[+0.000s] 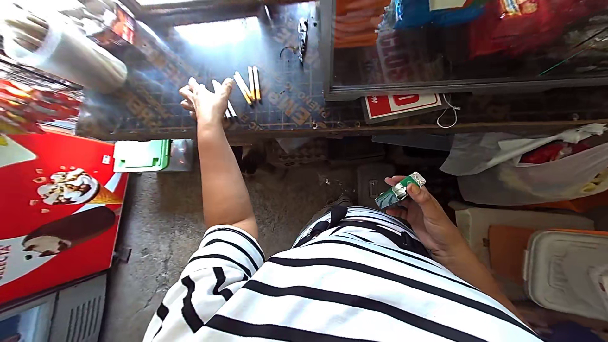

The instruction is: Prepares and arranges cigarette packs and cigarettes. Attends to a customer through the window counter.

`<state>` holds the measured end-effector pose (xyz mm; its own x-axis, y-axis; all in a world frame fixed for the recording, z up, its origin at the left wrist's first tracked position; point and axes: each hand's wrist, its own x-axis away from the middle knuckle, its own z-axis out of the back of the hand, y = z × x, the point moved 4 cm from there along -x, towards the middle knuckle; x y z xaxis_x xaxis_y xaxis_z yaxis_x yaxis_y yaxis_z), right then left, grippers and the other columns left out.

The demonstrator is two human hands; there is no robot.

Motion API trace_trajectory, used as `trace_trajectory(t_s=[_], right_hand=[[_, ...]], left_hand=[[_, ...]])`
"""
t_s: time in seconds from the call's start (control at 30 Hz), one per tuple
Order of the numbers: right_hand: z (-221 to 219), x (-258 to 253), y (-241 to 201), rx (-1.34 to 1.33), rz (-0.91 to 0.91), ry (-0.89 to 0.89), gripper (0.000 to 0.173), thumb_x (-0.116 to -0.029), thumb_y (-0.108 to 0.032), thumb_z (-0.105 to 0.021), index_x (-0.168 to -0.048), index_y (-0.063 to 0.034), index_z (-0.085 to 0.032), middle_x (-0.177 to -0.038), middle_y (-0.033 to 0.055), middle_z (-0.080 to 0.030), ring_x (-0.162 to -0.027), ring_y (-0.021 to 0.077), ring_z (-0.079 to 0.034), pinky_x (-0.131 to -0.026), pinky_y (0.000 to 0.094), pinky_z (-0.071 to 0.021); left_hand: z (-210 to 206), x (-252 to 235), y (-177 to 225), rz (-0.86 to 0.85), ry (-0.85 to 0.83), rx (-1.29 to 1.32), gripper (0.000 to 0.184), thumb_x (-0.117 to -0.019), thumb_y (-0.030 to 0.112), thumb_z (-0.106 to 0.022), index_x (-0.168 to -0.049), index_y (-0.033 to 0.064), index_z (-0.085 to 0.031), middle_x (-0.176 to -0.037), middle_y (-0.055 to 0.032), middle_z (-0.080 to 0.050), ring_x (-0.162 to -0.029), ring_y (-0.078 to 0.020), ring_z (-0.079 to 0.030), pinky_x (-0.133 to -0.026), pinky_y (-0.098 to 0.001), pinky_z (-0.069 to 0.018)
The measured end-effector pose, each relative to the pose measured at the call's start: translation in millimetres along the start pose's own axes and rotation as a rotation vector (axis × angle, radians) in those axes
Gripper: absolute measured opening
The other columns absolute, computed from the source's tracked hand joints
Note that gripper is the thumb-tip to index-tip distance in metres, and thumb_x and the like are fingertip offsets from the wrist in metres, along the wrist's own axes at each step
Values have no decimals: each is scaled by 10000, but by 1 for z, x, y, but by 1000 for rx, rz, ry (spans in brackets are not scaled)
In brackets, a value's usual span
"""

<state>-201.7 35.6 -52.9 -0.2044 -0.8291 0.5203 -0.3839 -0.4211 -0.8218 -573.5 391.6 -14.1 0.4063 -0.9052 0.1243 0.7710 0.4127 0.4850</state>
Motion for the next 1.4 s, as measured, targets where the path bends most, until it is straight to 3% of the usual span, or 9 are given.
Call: trace_trajectory(t_s=[0.17, 0.23, 0.3, 0.4, 0.57, 0.67, 0.77, 1.1, 1.4], right_hand=[[-17, -11, 2, -84, -5, -11, 609, -928, -549, -666, -1376, -160, -531, -1302, 46, -644, -1050, 176, -694, -819, 329, -615], [-27, -16, 0, -99, -12, -42, 617, -934, -554, -659, -1385, -157, -519, -1279, 47, -651, -1049, 180, -697, -840, 342, -618], [-41, -20, -4, -84, 1, -111, 658, -934, -585, -647, -1405, -153, -493, -1269, 45, -662, -1048, 171, -698, -867, 341, -609], [-61, -17, -13, -23, 57, -194, 741, -922, -626, -652, -1437, -135, -445, -1244, 18, -651, -1032, 131, -684, -888, 317, -600], [-55, -7, -18, 265, 330, -76, 643, -1062, -554, -428, -1523, -111, -365, -1378, 8, -575, -1073, 96, -679, -854, 303, -622], [-30, 3, -29, 697, 836, 121, 801, -1011, -549, -568, -1495, 51, -348, -1558, 265, -357, -1267, 225, -588, -924, 359, -586], [-24, 14, -42, 986, 1263, 140, 771, -865, -622, -735, -1440, -204, -437, -1561, 188, -366, -1486, 300, -346, -1201, 461, -329], [24, 88, -70, 764, 1683, 196, 303, -1000, -254, -676, -1278, -151, -610, -1402, 38, -563, -1410, 244, -464, -1224, 515, -325], [64, 130, -76, 789, 1664, 314, 134, -966, -200, -713, -1043, -139, -622, -1187, 12, -613, -1318, 203, -516, -1245, 570, -249]], left_hand=[[21, 68, 7, -530, 450, 255, 784, -951, 502, -633, -1452, -80, -479, -1481, -306, -462, -1370, -435, -409, -1156, -504, -286], [7, 139, 27, -912, 229, 538, 630, -989, 379, -622, -1378, -105, -510, -1429, -284, -522, -1375, -364, -460, -1170, -476, -347], [-34, 202, 46, -1120, -358, 831, 834, -916, 561, -671, -1414, -77, -470, -1458, -215, -517, -1389, -281, -474, -1181, -452, -389], [-87, 259, 65, -1069, -1089, 1021, 1221, -738, 634, -810, -1518, -148, -289, -1580, -265, -382, -1477, -301, -387, -1232, -446, -332], [-96, 280, 84, -1012, -1416, 1131, 530, -900, 336, -757, -1254, -6, -561, -1273, -91, -670, -1201, -148, -623, -1051, -365, -513], [-100, 287, 93, -626, -1585, 1402, 328, -868, 298, -704, -1140, 149, -597, -982, -14, -678, -940, -162, -667, -912, -394, -561], [-102, 310, 107, -380, -1796, 1500, 253, -876, 249, -640, -1113, 168, -603, -885, 30, -638, -800, -95, -635, -742, -275, -545], [-65, 412, 140, -183, -2176, 1607, 258, -883, 191, -681, -1126, 118, -635, -875, 42, -669, -754, -51, -659, -679, -217, -559], [-71, 469, 135, -268, -2090, 1488, 178, -952, 120, -619, -1098, 149, -718, -954, 13, -747, -879, -58, -716, -802, -253, -595]])
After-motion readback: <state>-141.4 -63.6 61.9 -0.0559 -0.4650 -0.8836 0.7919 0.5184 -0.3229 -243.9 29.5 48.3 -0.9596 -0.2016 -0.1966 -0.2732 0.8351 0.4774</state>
